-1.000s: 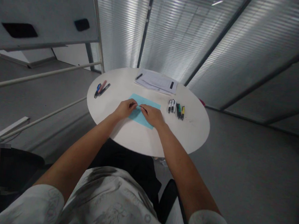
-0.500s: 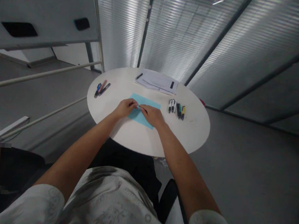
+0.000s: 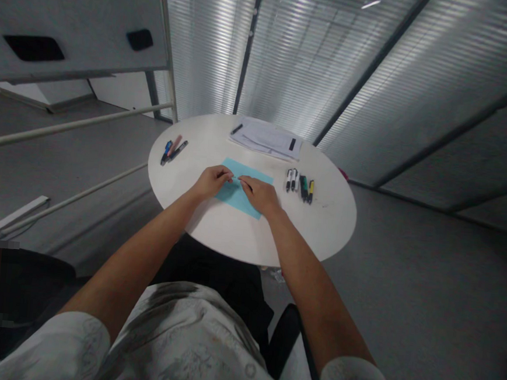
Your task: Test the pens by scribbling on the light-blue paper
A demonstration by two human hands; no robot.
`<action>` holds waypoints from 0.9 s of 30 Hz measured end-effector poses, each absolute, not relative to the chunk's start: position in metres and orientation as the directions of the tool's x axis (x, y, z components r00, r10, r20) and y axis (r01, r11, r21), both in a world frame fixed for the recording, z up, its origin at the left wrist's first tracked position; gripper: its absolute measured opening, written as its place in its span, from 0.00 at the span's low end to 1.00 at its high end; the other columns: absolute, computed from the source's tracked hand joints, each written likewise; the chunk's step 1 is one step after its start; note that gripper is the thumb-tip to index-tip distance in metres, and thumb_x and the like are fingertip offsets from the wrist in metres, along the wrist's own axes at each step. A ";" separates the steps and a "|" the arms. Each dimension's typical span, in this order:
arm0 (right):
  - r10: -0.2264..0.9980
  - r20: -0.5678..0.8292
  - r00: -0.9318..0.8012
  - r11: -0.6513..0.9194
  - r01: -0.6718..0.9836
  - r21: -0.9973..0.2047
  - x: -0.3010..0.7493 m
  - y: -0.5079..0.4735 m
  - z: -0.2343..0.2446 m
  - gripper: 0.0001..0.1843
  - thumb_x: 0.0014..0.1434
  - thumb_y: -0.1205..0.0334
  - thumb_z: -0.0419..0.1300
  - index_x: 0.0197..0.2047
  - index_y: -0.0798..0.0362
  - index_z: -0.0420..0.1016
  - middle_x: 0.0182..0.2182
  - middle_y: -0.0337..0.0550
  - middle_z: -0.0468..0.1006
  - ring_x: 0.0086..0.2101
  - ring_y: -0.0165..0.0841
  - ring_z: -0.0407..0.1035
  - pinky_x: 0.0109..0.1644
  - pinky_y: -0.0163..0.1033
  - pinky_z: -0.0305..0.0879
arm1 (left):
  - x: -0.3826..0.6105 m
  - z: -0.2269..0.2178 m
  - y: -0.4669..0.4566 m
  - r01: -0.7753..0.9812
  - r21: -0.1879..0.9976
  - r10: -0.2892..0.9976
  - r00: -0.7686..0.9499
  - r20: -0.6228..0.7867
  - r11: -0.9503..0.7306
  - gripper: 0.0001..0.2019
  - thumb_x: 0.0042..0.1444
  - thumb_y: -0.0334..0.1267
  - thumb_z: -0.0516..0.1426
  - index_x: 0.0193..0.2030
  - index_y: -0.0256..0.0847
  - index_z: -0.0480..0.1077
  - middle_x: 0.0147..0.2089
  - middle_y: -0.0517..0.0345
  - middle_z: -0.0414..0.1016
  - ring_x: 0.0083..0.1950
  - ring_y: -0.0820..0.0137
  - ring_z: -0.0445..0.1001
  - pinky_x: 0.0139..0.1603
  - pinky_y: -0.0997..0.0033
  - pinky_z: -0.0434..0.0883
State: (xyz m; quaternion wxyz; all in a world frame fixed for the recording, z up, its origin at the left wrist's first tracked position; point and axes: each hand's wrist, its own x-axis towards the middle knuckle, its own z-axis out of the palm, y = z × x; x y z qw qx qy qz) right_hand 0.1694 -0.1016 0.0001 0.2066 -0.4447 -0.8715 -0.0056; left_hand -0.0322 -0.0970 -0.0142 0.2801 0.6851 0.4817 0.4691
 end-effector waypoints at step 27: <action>0.772 0.275 -0.573 0.612 0.787 -0.078 0.159 -0.109 0.007 0.21 0.71 0.49 0.43 0.57 0.45 0.69 0.48 0.42 0.80 0.44 0.37 0.74 0.40 0.37 0.61 | -0.031 -0.023 -0.096 0.208 0.900 0.912 0.240 0.332 -0.382 0.14 0.56 0.46 0.58 0.40 0.37 0.71 0.30 0.55 0.77 0.33 0.70 0.76 0.37 0.69 0.70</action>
